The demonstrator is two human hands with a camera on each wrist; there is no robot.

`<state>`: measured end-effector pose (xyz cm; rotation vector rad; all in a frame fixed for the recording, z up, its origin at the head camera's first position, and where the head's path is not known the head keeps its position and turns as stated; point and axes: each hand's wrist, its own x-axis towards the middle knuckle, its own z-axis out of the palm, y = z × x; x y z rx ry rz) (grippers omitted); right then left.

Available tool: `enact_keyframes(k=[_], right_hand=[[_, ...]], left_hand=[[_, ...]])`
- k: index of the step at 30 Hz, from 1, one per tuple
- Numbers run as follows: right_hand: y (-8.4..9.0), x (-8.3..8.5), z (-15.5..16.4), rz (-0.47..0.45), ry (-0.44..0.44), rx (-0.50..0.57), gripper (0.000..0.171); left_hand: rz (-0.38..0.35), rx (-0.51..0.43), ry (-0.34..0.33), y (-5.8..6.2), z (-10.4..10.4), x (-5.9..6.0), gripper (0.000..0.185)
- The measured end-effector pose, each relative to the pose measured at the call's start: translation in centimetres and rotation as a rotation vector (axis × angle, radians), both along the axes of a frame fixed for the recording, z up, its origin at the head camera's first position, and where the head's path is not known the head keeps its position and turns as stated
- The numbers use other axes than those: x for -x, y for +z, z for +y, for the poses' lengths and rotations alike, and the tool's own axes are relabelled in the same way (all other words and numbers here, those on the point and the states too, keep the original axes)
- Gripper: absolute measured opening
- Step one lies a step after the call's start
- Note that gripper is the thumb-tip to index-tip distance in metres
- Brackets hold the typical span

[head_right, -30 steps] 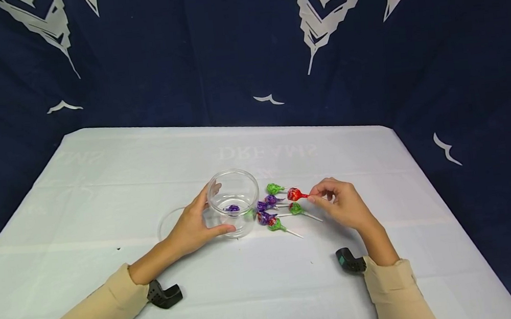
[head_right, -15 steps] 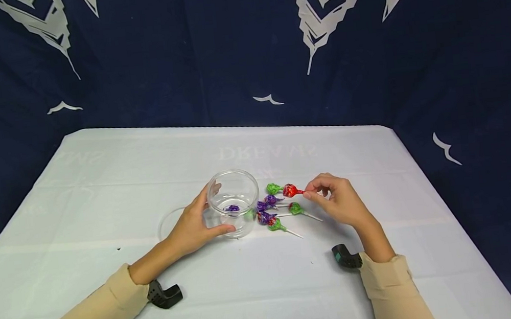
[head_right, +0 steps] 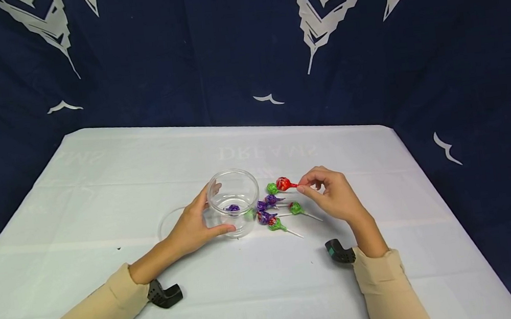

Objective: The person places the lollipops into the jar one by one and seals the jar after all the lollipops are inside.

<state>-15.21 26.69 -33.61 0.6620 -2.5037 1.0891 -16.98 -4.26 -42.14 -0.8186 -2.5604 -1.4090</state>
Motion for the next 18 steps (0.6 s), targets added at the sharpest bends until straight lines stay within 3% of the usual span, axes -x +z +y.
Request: enact_keyframes(k=[18], right_hand=[[0.7,0.5,-1.3,0.023,0.017,0.039,0.012]], left_hand=[[-0.003,-0.007,-0.001,0.0,0.0,0.0,0.110]])
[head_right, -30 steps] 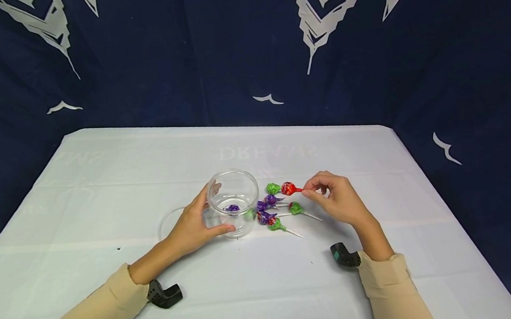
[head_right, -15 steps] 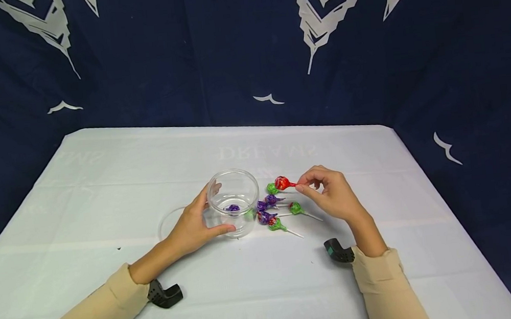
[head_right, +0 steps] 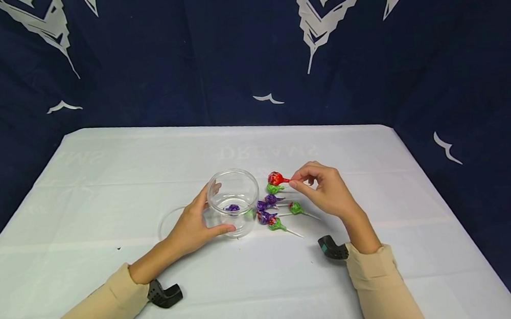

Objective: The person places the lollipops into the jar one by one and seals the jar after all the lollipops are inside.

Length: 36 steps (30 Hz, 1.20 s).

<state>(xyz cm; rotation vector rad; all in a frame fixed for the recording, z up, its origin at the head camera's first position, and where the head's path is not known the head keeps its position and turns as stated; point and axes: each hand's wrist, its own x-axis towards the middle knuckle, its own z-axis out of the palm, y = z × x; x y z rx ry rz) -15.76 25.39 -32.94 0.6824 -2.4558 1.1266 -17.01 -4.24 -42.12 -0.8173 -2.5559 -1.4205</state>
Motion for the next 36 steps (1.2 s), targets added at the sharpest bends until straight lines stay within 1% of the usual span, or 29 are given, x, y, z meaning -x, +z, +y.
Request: enact_keyframes(k=[8,12,13,15,19,21,28,36], right_hand=[[0.2,0.2,-0.5,0.012,0.016,0.021,0.011],[-1.0,1.3,0.0,0.017,0.022,0.037,0.012],[-1.0,1.4,-0.1,0.018,0.024,0.043,0.012],[-0.9,1.4,-0.2,0.022,0.031,0.055,0.012],[0.5,0.5,-1.3,0.030,0.047,0.070,0.011],[0.6,0.5,-1.5,0.035,0.055,0.082,0.011],[-1.6,2.3,-0.6,0.028,0.081,0.134,0.015],[-1.9,2.7,-0.8,0.027,0.130,0.185,0.012]], left_hand=[[-0.006,0.001,0.000,0.0,0.0,0.0,0.110],[-0.007,0.003,0.002,0.0,0.0,0.0,0.109],[-0.004,0.003,0.002,0.0,0.0,0.0,0.109],[0.005,0.001,0.003,0.0,0.0,0.0,0.108],[0.014,0.000,0.000,0.0,0.0,0.1,0.108],[0.014,0.001,-0.001,0.0,0.0,0.1,0.109],[0.023,0.003,0.002,-0.1,-0.1,0.1,0.109],[0.022,0.002,0.002,-0.1,-0.1,0.0,0.109]])
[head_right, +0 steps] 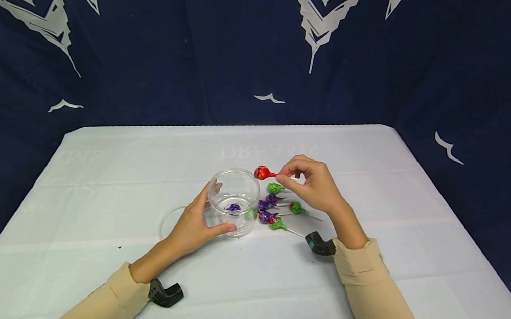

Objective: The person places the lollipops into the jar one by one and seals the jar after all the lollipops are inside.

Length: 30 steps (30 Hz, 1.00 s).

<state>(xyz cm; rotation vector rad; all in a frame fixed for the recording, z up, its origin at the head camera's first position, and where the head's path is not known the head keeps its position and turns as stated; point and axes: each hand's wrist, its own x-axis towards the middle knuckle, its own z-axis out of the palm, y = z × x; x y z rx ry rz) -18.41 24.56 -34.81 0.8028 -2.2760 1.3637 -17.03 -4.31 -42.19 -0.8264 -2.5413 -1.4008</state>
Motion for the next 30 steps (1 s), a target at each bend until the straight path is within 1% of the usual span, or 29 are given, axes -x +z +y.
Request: enact_keyframes(k=[6,10,15,21,24,27,30], right_hand=[[-0.1,0.0,-0.6,-0.017,0.058,0.043,0.017],[0.0,-0.1,-1.1,-0.024,0.086,0.052,0.017],[0.0,-0.2,-1.6,-0.039,0.105,0.053,0.014],[-0.1,-0.1,-2.0,-0.036,0.135,0.062,0.007],[-0.1,-0.1,-2.3,-0.041,0.145,0.058,0.009],[-0.1,-0.1,-2.6,-0.053,0.142,0.051,0.016],[-0.1,-0.2,-2.9,-0.066,0.145,0.053,0.015]], left_hand=[[-0.018,0.003,-0.004,0.1,0.0,-0.1,0.108],[-0.026,0.004,-0.007,0.2,0.0,-0.1,0.107],[-0.029,0.007,-0.003,0.2,-0.1,0.0,0.107],[-0.015,0.013,-0.003,0.1,-0.1,0.1,0.108],[-0.018,0.013,-0.004,0.1,-0.1,0.1,0.108],[-0.023,0.013,-0.002,0.2,-0.1,0.0,0.108],[-0.023,0.013,-0.003,0.2,-0.1,0.0,0.107]])
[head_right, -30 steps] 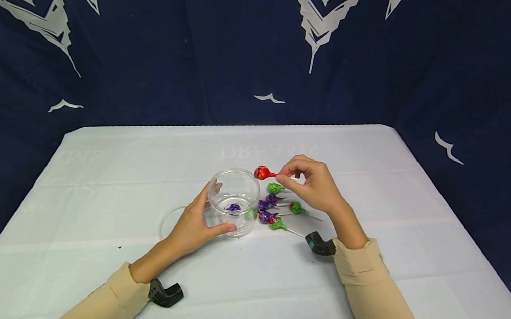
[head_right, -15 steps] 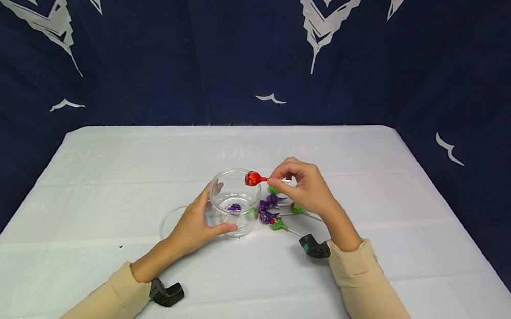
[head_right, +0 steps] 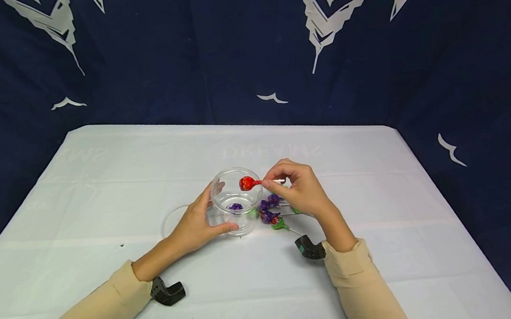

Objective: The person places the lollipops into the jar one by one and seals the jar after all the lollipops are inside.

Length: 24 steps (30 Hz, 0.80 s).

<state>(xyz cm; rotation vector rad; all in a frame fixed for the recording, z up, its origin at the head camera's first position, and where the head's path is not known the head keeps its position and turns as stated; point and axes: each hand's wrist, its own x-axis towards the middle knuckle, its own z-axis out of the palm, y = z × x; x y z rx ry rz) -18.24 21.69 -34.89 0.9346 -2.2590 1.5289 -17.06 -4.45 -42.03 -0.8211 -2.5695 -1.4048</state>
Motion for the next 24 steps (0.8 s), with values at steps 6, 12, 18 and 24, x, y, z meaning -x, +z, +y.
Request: enact_keyframes(k=[6,12,18,24], right_hand=[[-0.35,0.05,-0.23,0.000,0.012,0.022,0.013],[-0.56,0.25,0.26,0.035,0.033,0.103,0.009],[-0.50,0.22,0.35,0.028,0.036,0.118,0.009],[-0.56,0.22,0.49,0.036,0.010,0.108,0.010]], left_hand=[[0.023,-0.005,-0.006,-0.20,0.13,0.09,0.107],[0.010,0.005,0.000,-0.11,0.14,0.07,0.108],[0.001,-0.003,0.001,-0.08,0.11,0.03,0.109],[-0.005,0.004,0.003,-0.04,0.03,-0.02,0.110]])
